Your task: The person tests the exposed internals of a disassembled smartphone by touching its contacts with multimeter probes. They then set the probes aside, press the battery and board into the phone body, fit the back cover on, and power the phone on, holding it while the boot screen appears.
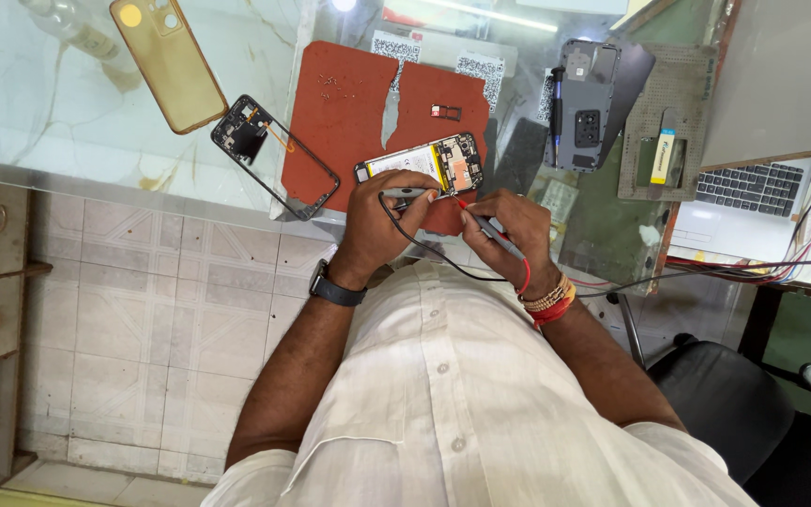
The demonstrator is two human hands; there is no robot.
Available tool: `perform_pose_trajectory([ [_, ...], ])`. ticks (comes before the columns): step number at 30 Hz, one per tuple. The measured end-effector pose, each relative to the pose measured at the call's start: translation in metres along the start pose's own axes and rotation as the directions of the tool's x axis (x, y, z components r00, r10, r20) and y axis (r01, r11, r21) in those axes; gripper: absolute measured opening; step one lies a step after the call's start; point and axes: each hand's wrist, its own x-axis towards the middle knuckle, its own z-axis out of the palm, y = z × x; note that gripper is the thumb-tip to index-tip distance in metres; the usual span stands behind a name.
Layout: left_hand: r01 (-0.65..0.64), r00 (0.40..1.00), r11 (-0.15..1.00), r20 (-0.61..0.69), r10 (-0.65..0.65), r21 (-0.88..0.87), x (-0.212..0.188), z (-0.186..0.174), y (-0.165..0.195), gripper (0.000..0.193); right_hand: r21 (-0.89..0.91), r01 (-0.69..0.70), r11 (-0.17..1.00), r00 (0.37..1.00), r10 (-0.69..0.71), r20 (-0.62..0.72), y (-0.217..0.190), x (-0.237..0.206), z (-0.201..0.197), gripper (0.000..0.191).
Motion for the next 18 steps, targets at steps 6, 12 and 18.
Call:
perform_pose_trajectory([
  [6, 0.059, 0.998, 0.997, -0.002, -0.059, -0.054, -0.002, 0.001, -0.001, 0.008, 0.014, -0.003, 1.0, 1.0, 0.003, -0.003, -0.003, -0.002, -0.001, 0.015],
  [12, 0.178, 0.984, 0.984, 0.013, -0.178, -0.011, -0.004, -0.008, 0.013, 0.011, -0.015, 0.001, 1.0, 1.0, -0.002, -0.029, -0.018, 0.006, -0.002, 0.014],
  [18, 0.138, 0.989, 0.99, -0.049, -0.139, -0.02, -0.006, -0.003, 0.01, 0.011, -0.035, -0.016, 0.999, 1.0, 0.015, -0.016, -0.016, 0.005, -0.005, 0.013],
])
